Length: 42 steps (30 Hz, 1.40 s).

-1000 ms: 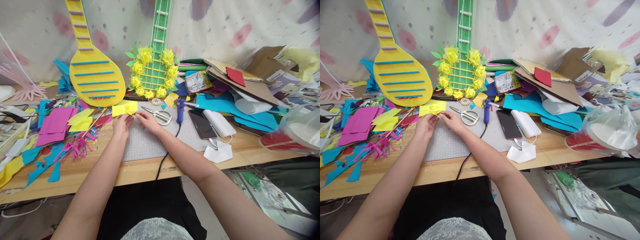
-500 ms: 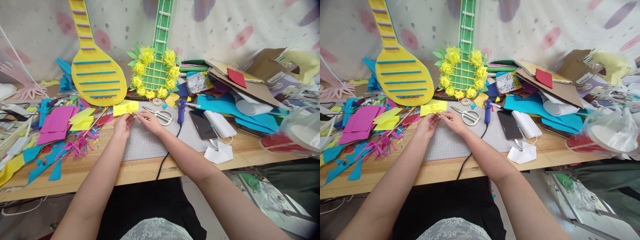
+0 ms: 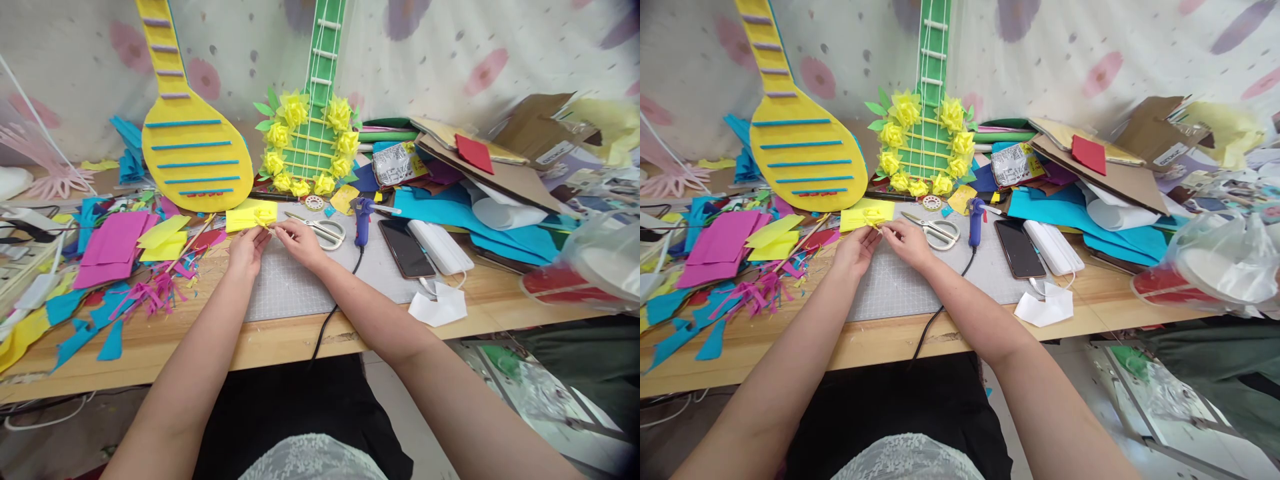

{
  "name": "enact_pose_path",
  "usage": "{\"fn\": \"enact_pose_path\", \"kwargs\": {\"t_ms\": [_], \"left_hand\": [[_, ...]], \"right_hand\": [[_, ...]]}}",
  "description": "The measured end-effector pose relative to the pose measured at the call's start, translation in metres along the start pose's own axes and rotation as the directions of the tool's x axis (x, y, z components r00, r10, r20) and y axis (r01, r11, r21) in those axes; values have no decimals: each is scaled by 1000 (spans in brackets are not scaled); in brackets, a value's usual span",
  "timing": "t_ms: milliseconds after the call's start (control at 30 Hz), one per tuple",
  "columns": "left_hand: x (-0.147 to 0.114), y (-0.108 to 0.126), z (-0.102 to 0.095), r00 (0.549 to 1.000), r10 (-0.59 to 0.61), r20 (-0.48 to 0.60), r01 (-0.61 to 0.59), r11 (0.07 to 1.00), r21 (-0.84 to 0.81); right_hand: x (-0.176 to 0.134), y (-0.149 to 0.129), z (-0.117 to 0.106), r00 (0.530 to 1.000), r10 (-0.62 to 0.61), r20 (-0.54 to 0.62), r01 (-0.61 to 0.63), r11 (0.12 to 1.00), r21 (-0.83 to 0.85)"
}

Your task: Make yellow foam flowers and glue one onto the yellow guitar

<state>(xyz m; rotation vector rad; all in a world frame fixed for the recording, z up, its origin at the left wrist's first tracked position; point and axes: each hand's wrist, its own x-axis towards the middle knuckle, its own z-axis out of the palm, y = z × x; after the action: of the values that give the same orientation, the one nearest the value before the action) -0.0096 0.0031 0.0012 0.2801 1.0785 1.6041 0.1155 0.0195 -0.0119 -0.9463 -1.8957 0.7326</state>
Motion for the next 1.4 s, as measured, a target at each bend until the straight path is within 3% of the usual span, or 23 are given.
{"fn": "enact_pose_path", "kwargs": {"t_ms": [467,867,1200,1400], "left_hand": [[-5,-4,4,1000,31,-1,-31,999,-22],[-1,-1,3,996,56,-68,-63,993,-96],[-8,2,4,996,74,-54,-75,997,-15],[-8,2,3,987,114,-112,-111,993,39]], "right_hand": [[-5,-5,-2,995,-84,52,90,988,-128],[-3,-6,1,993,120,24,-116,986,-116],[0,-3,0,986,166,-4,-166,982,-89],[0,-3,-2,984,172,41,-168,982,-82]]}}
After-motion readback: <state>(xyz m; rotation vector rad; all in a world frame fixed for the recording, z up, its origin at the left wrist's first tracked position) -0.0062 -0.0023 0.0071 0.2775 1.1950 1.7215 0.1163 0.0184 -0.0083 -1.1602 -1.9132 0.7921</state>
